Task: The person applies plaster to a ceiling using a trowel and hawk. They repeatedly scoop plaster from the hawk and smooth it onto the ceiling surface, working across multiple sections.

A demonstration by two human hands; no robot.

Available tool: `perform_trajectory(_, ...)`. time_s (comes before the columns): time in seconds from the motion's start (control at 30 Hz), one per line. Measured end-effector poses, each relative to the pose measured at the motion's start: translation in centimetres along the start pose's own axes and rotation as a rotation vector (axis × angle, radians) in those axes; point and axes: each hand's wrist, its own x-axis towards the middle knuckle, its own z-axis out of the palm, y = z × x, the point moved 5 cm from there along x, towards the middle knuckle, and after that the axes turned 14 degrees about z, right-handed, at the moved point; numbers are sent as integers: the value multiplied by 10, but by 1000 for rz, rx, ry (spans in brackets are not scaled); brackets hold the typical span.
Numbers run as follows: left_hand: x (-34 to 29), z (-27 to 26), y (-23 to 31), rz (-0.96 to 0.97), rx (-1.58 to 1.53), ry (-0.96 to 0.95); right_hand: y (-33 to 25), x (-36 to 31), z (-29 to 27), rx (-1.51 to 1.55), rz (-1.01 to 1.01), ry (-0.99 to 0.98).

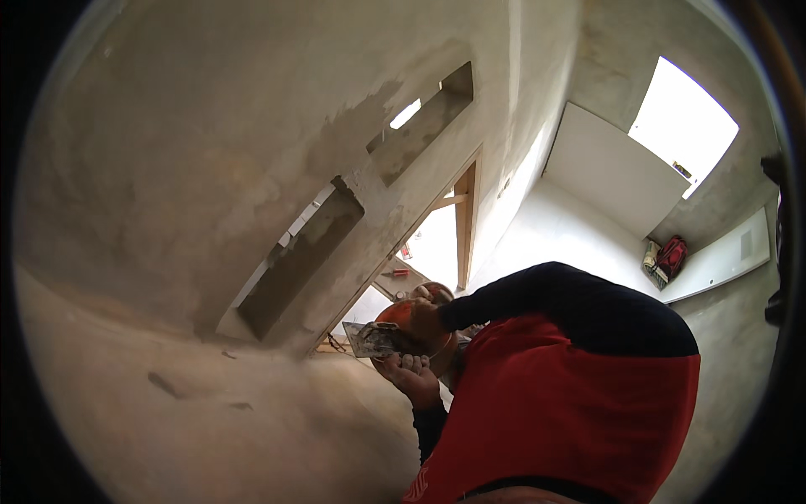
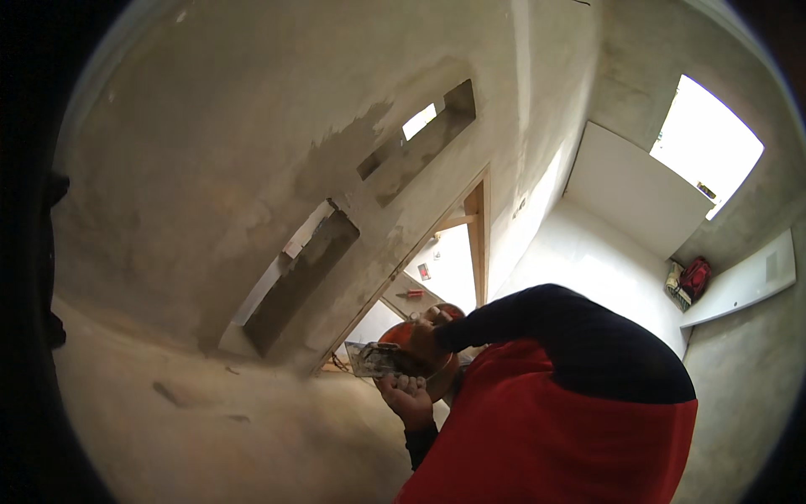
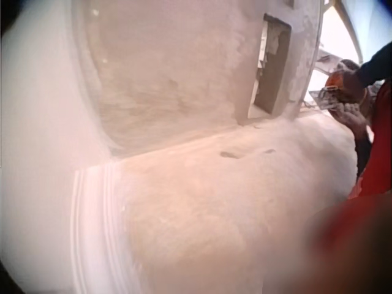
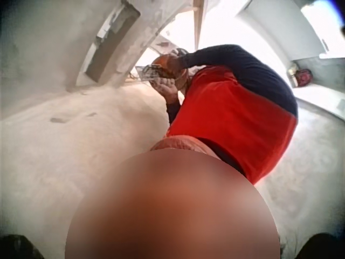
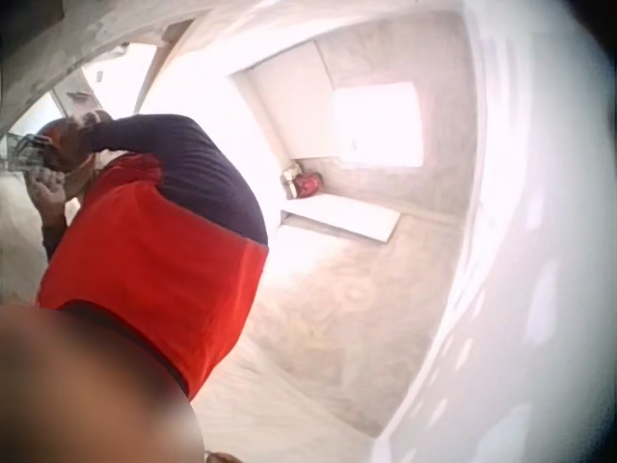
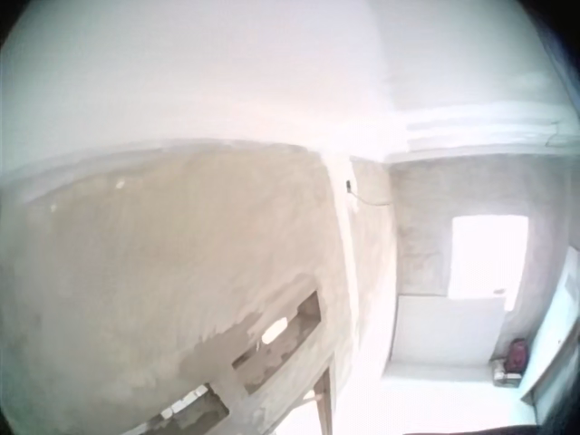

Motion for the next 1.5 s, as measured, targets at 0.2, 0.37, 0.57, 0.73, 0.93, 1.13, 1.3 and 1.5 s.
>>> perform_trajectory(0.2,-4,6,3,30,0,-12,-15,9,25,-87,67,39)
perform_trajectory(0.37,-6,6,7,105,92,-84,-7,8,47,-84,90,58)
perform_trajectory(0.57,7,-5,-4,-3,-40,51,53,-12,31,883,-365,224)
perform_trajectory(0.73,4,-3,-5,10,-88,64,98,-69,-33,1205,-270,-14)
perform_trajectory(0.93,-5,11,7,30,-61,74,152,-118,-100,1970,-320,-18)
perform_trajectory(1.13,-2,10,5,47,-63,35,235,-131,-223,1538,-75,760)
perform_trajectory(1.3,0,4,-1,-18,-119,105,237,-101,-298,548,306,1508)
perform_trajectory(1.5,-3,10,5,20,-92,56,254,-84,-307,126,495,1592)
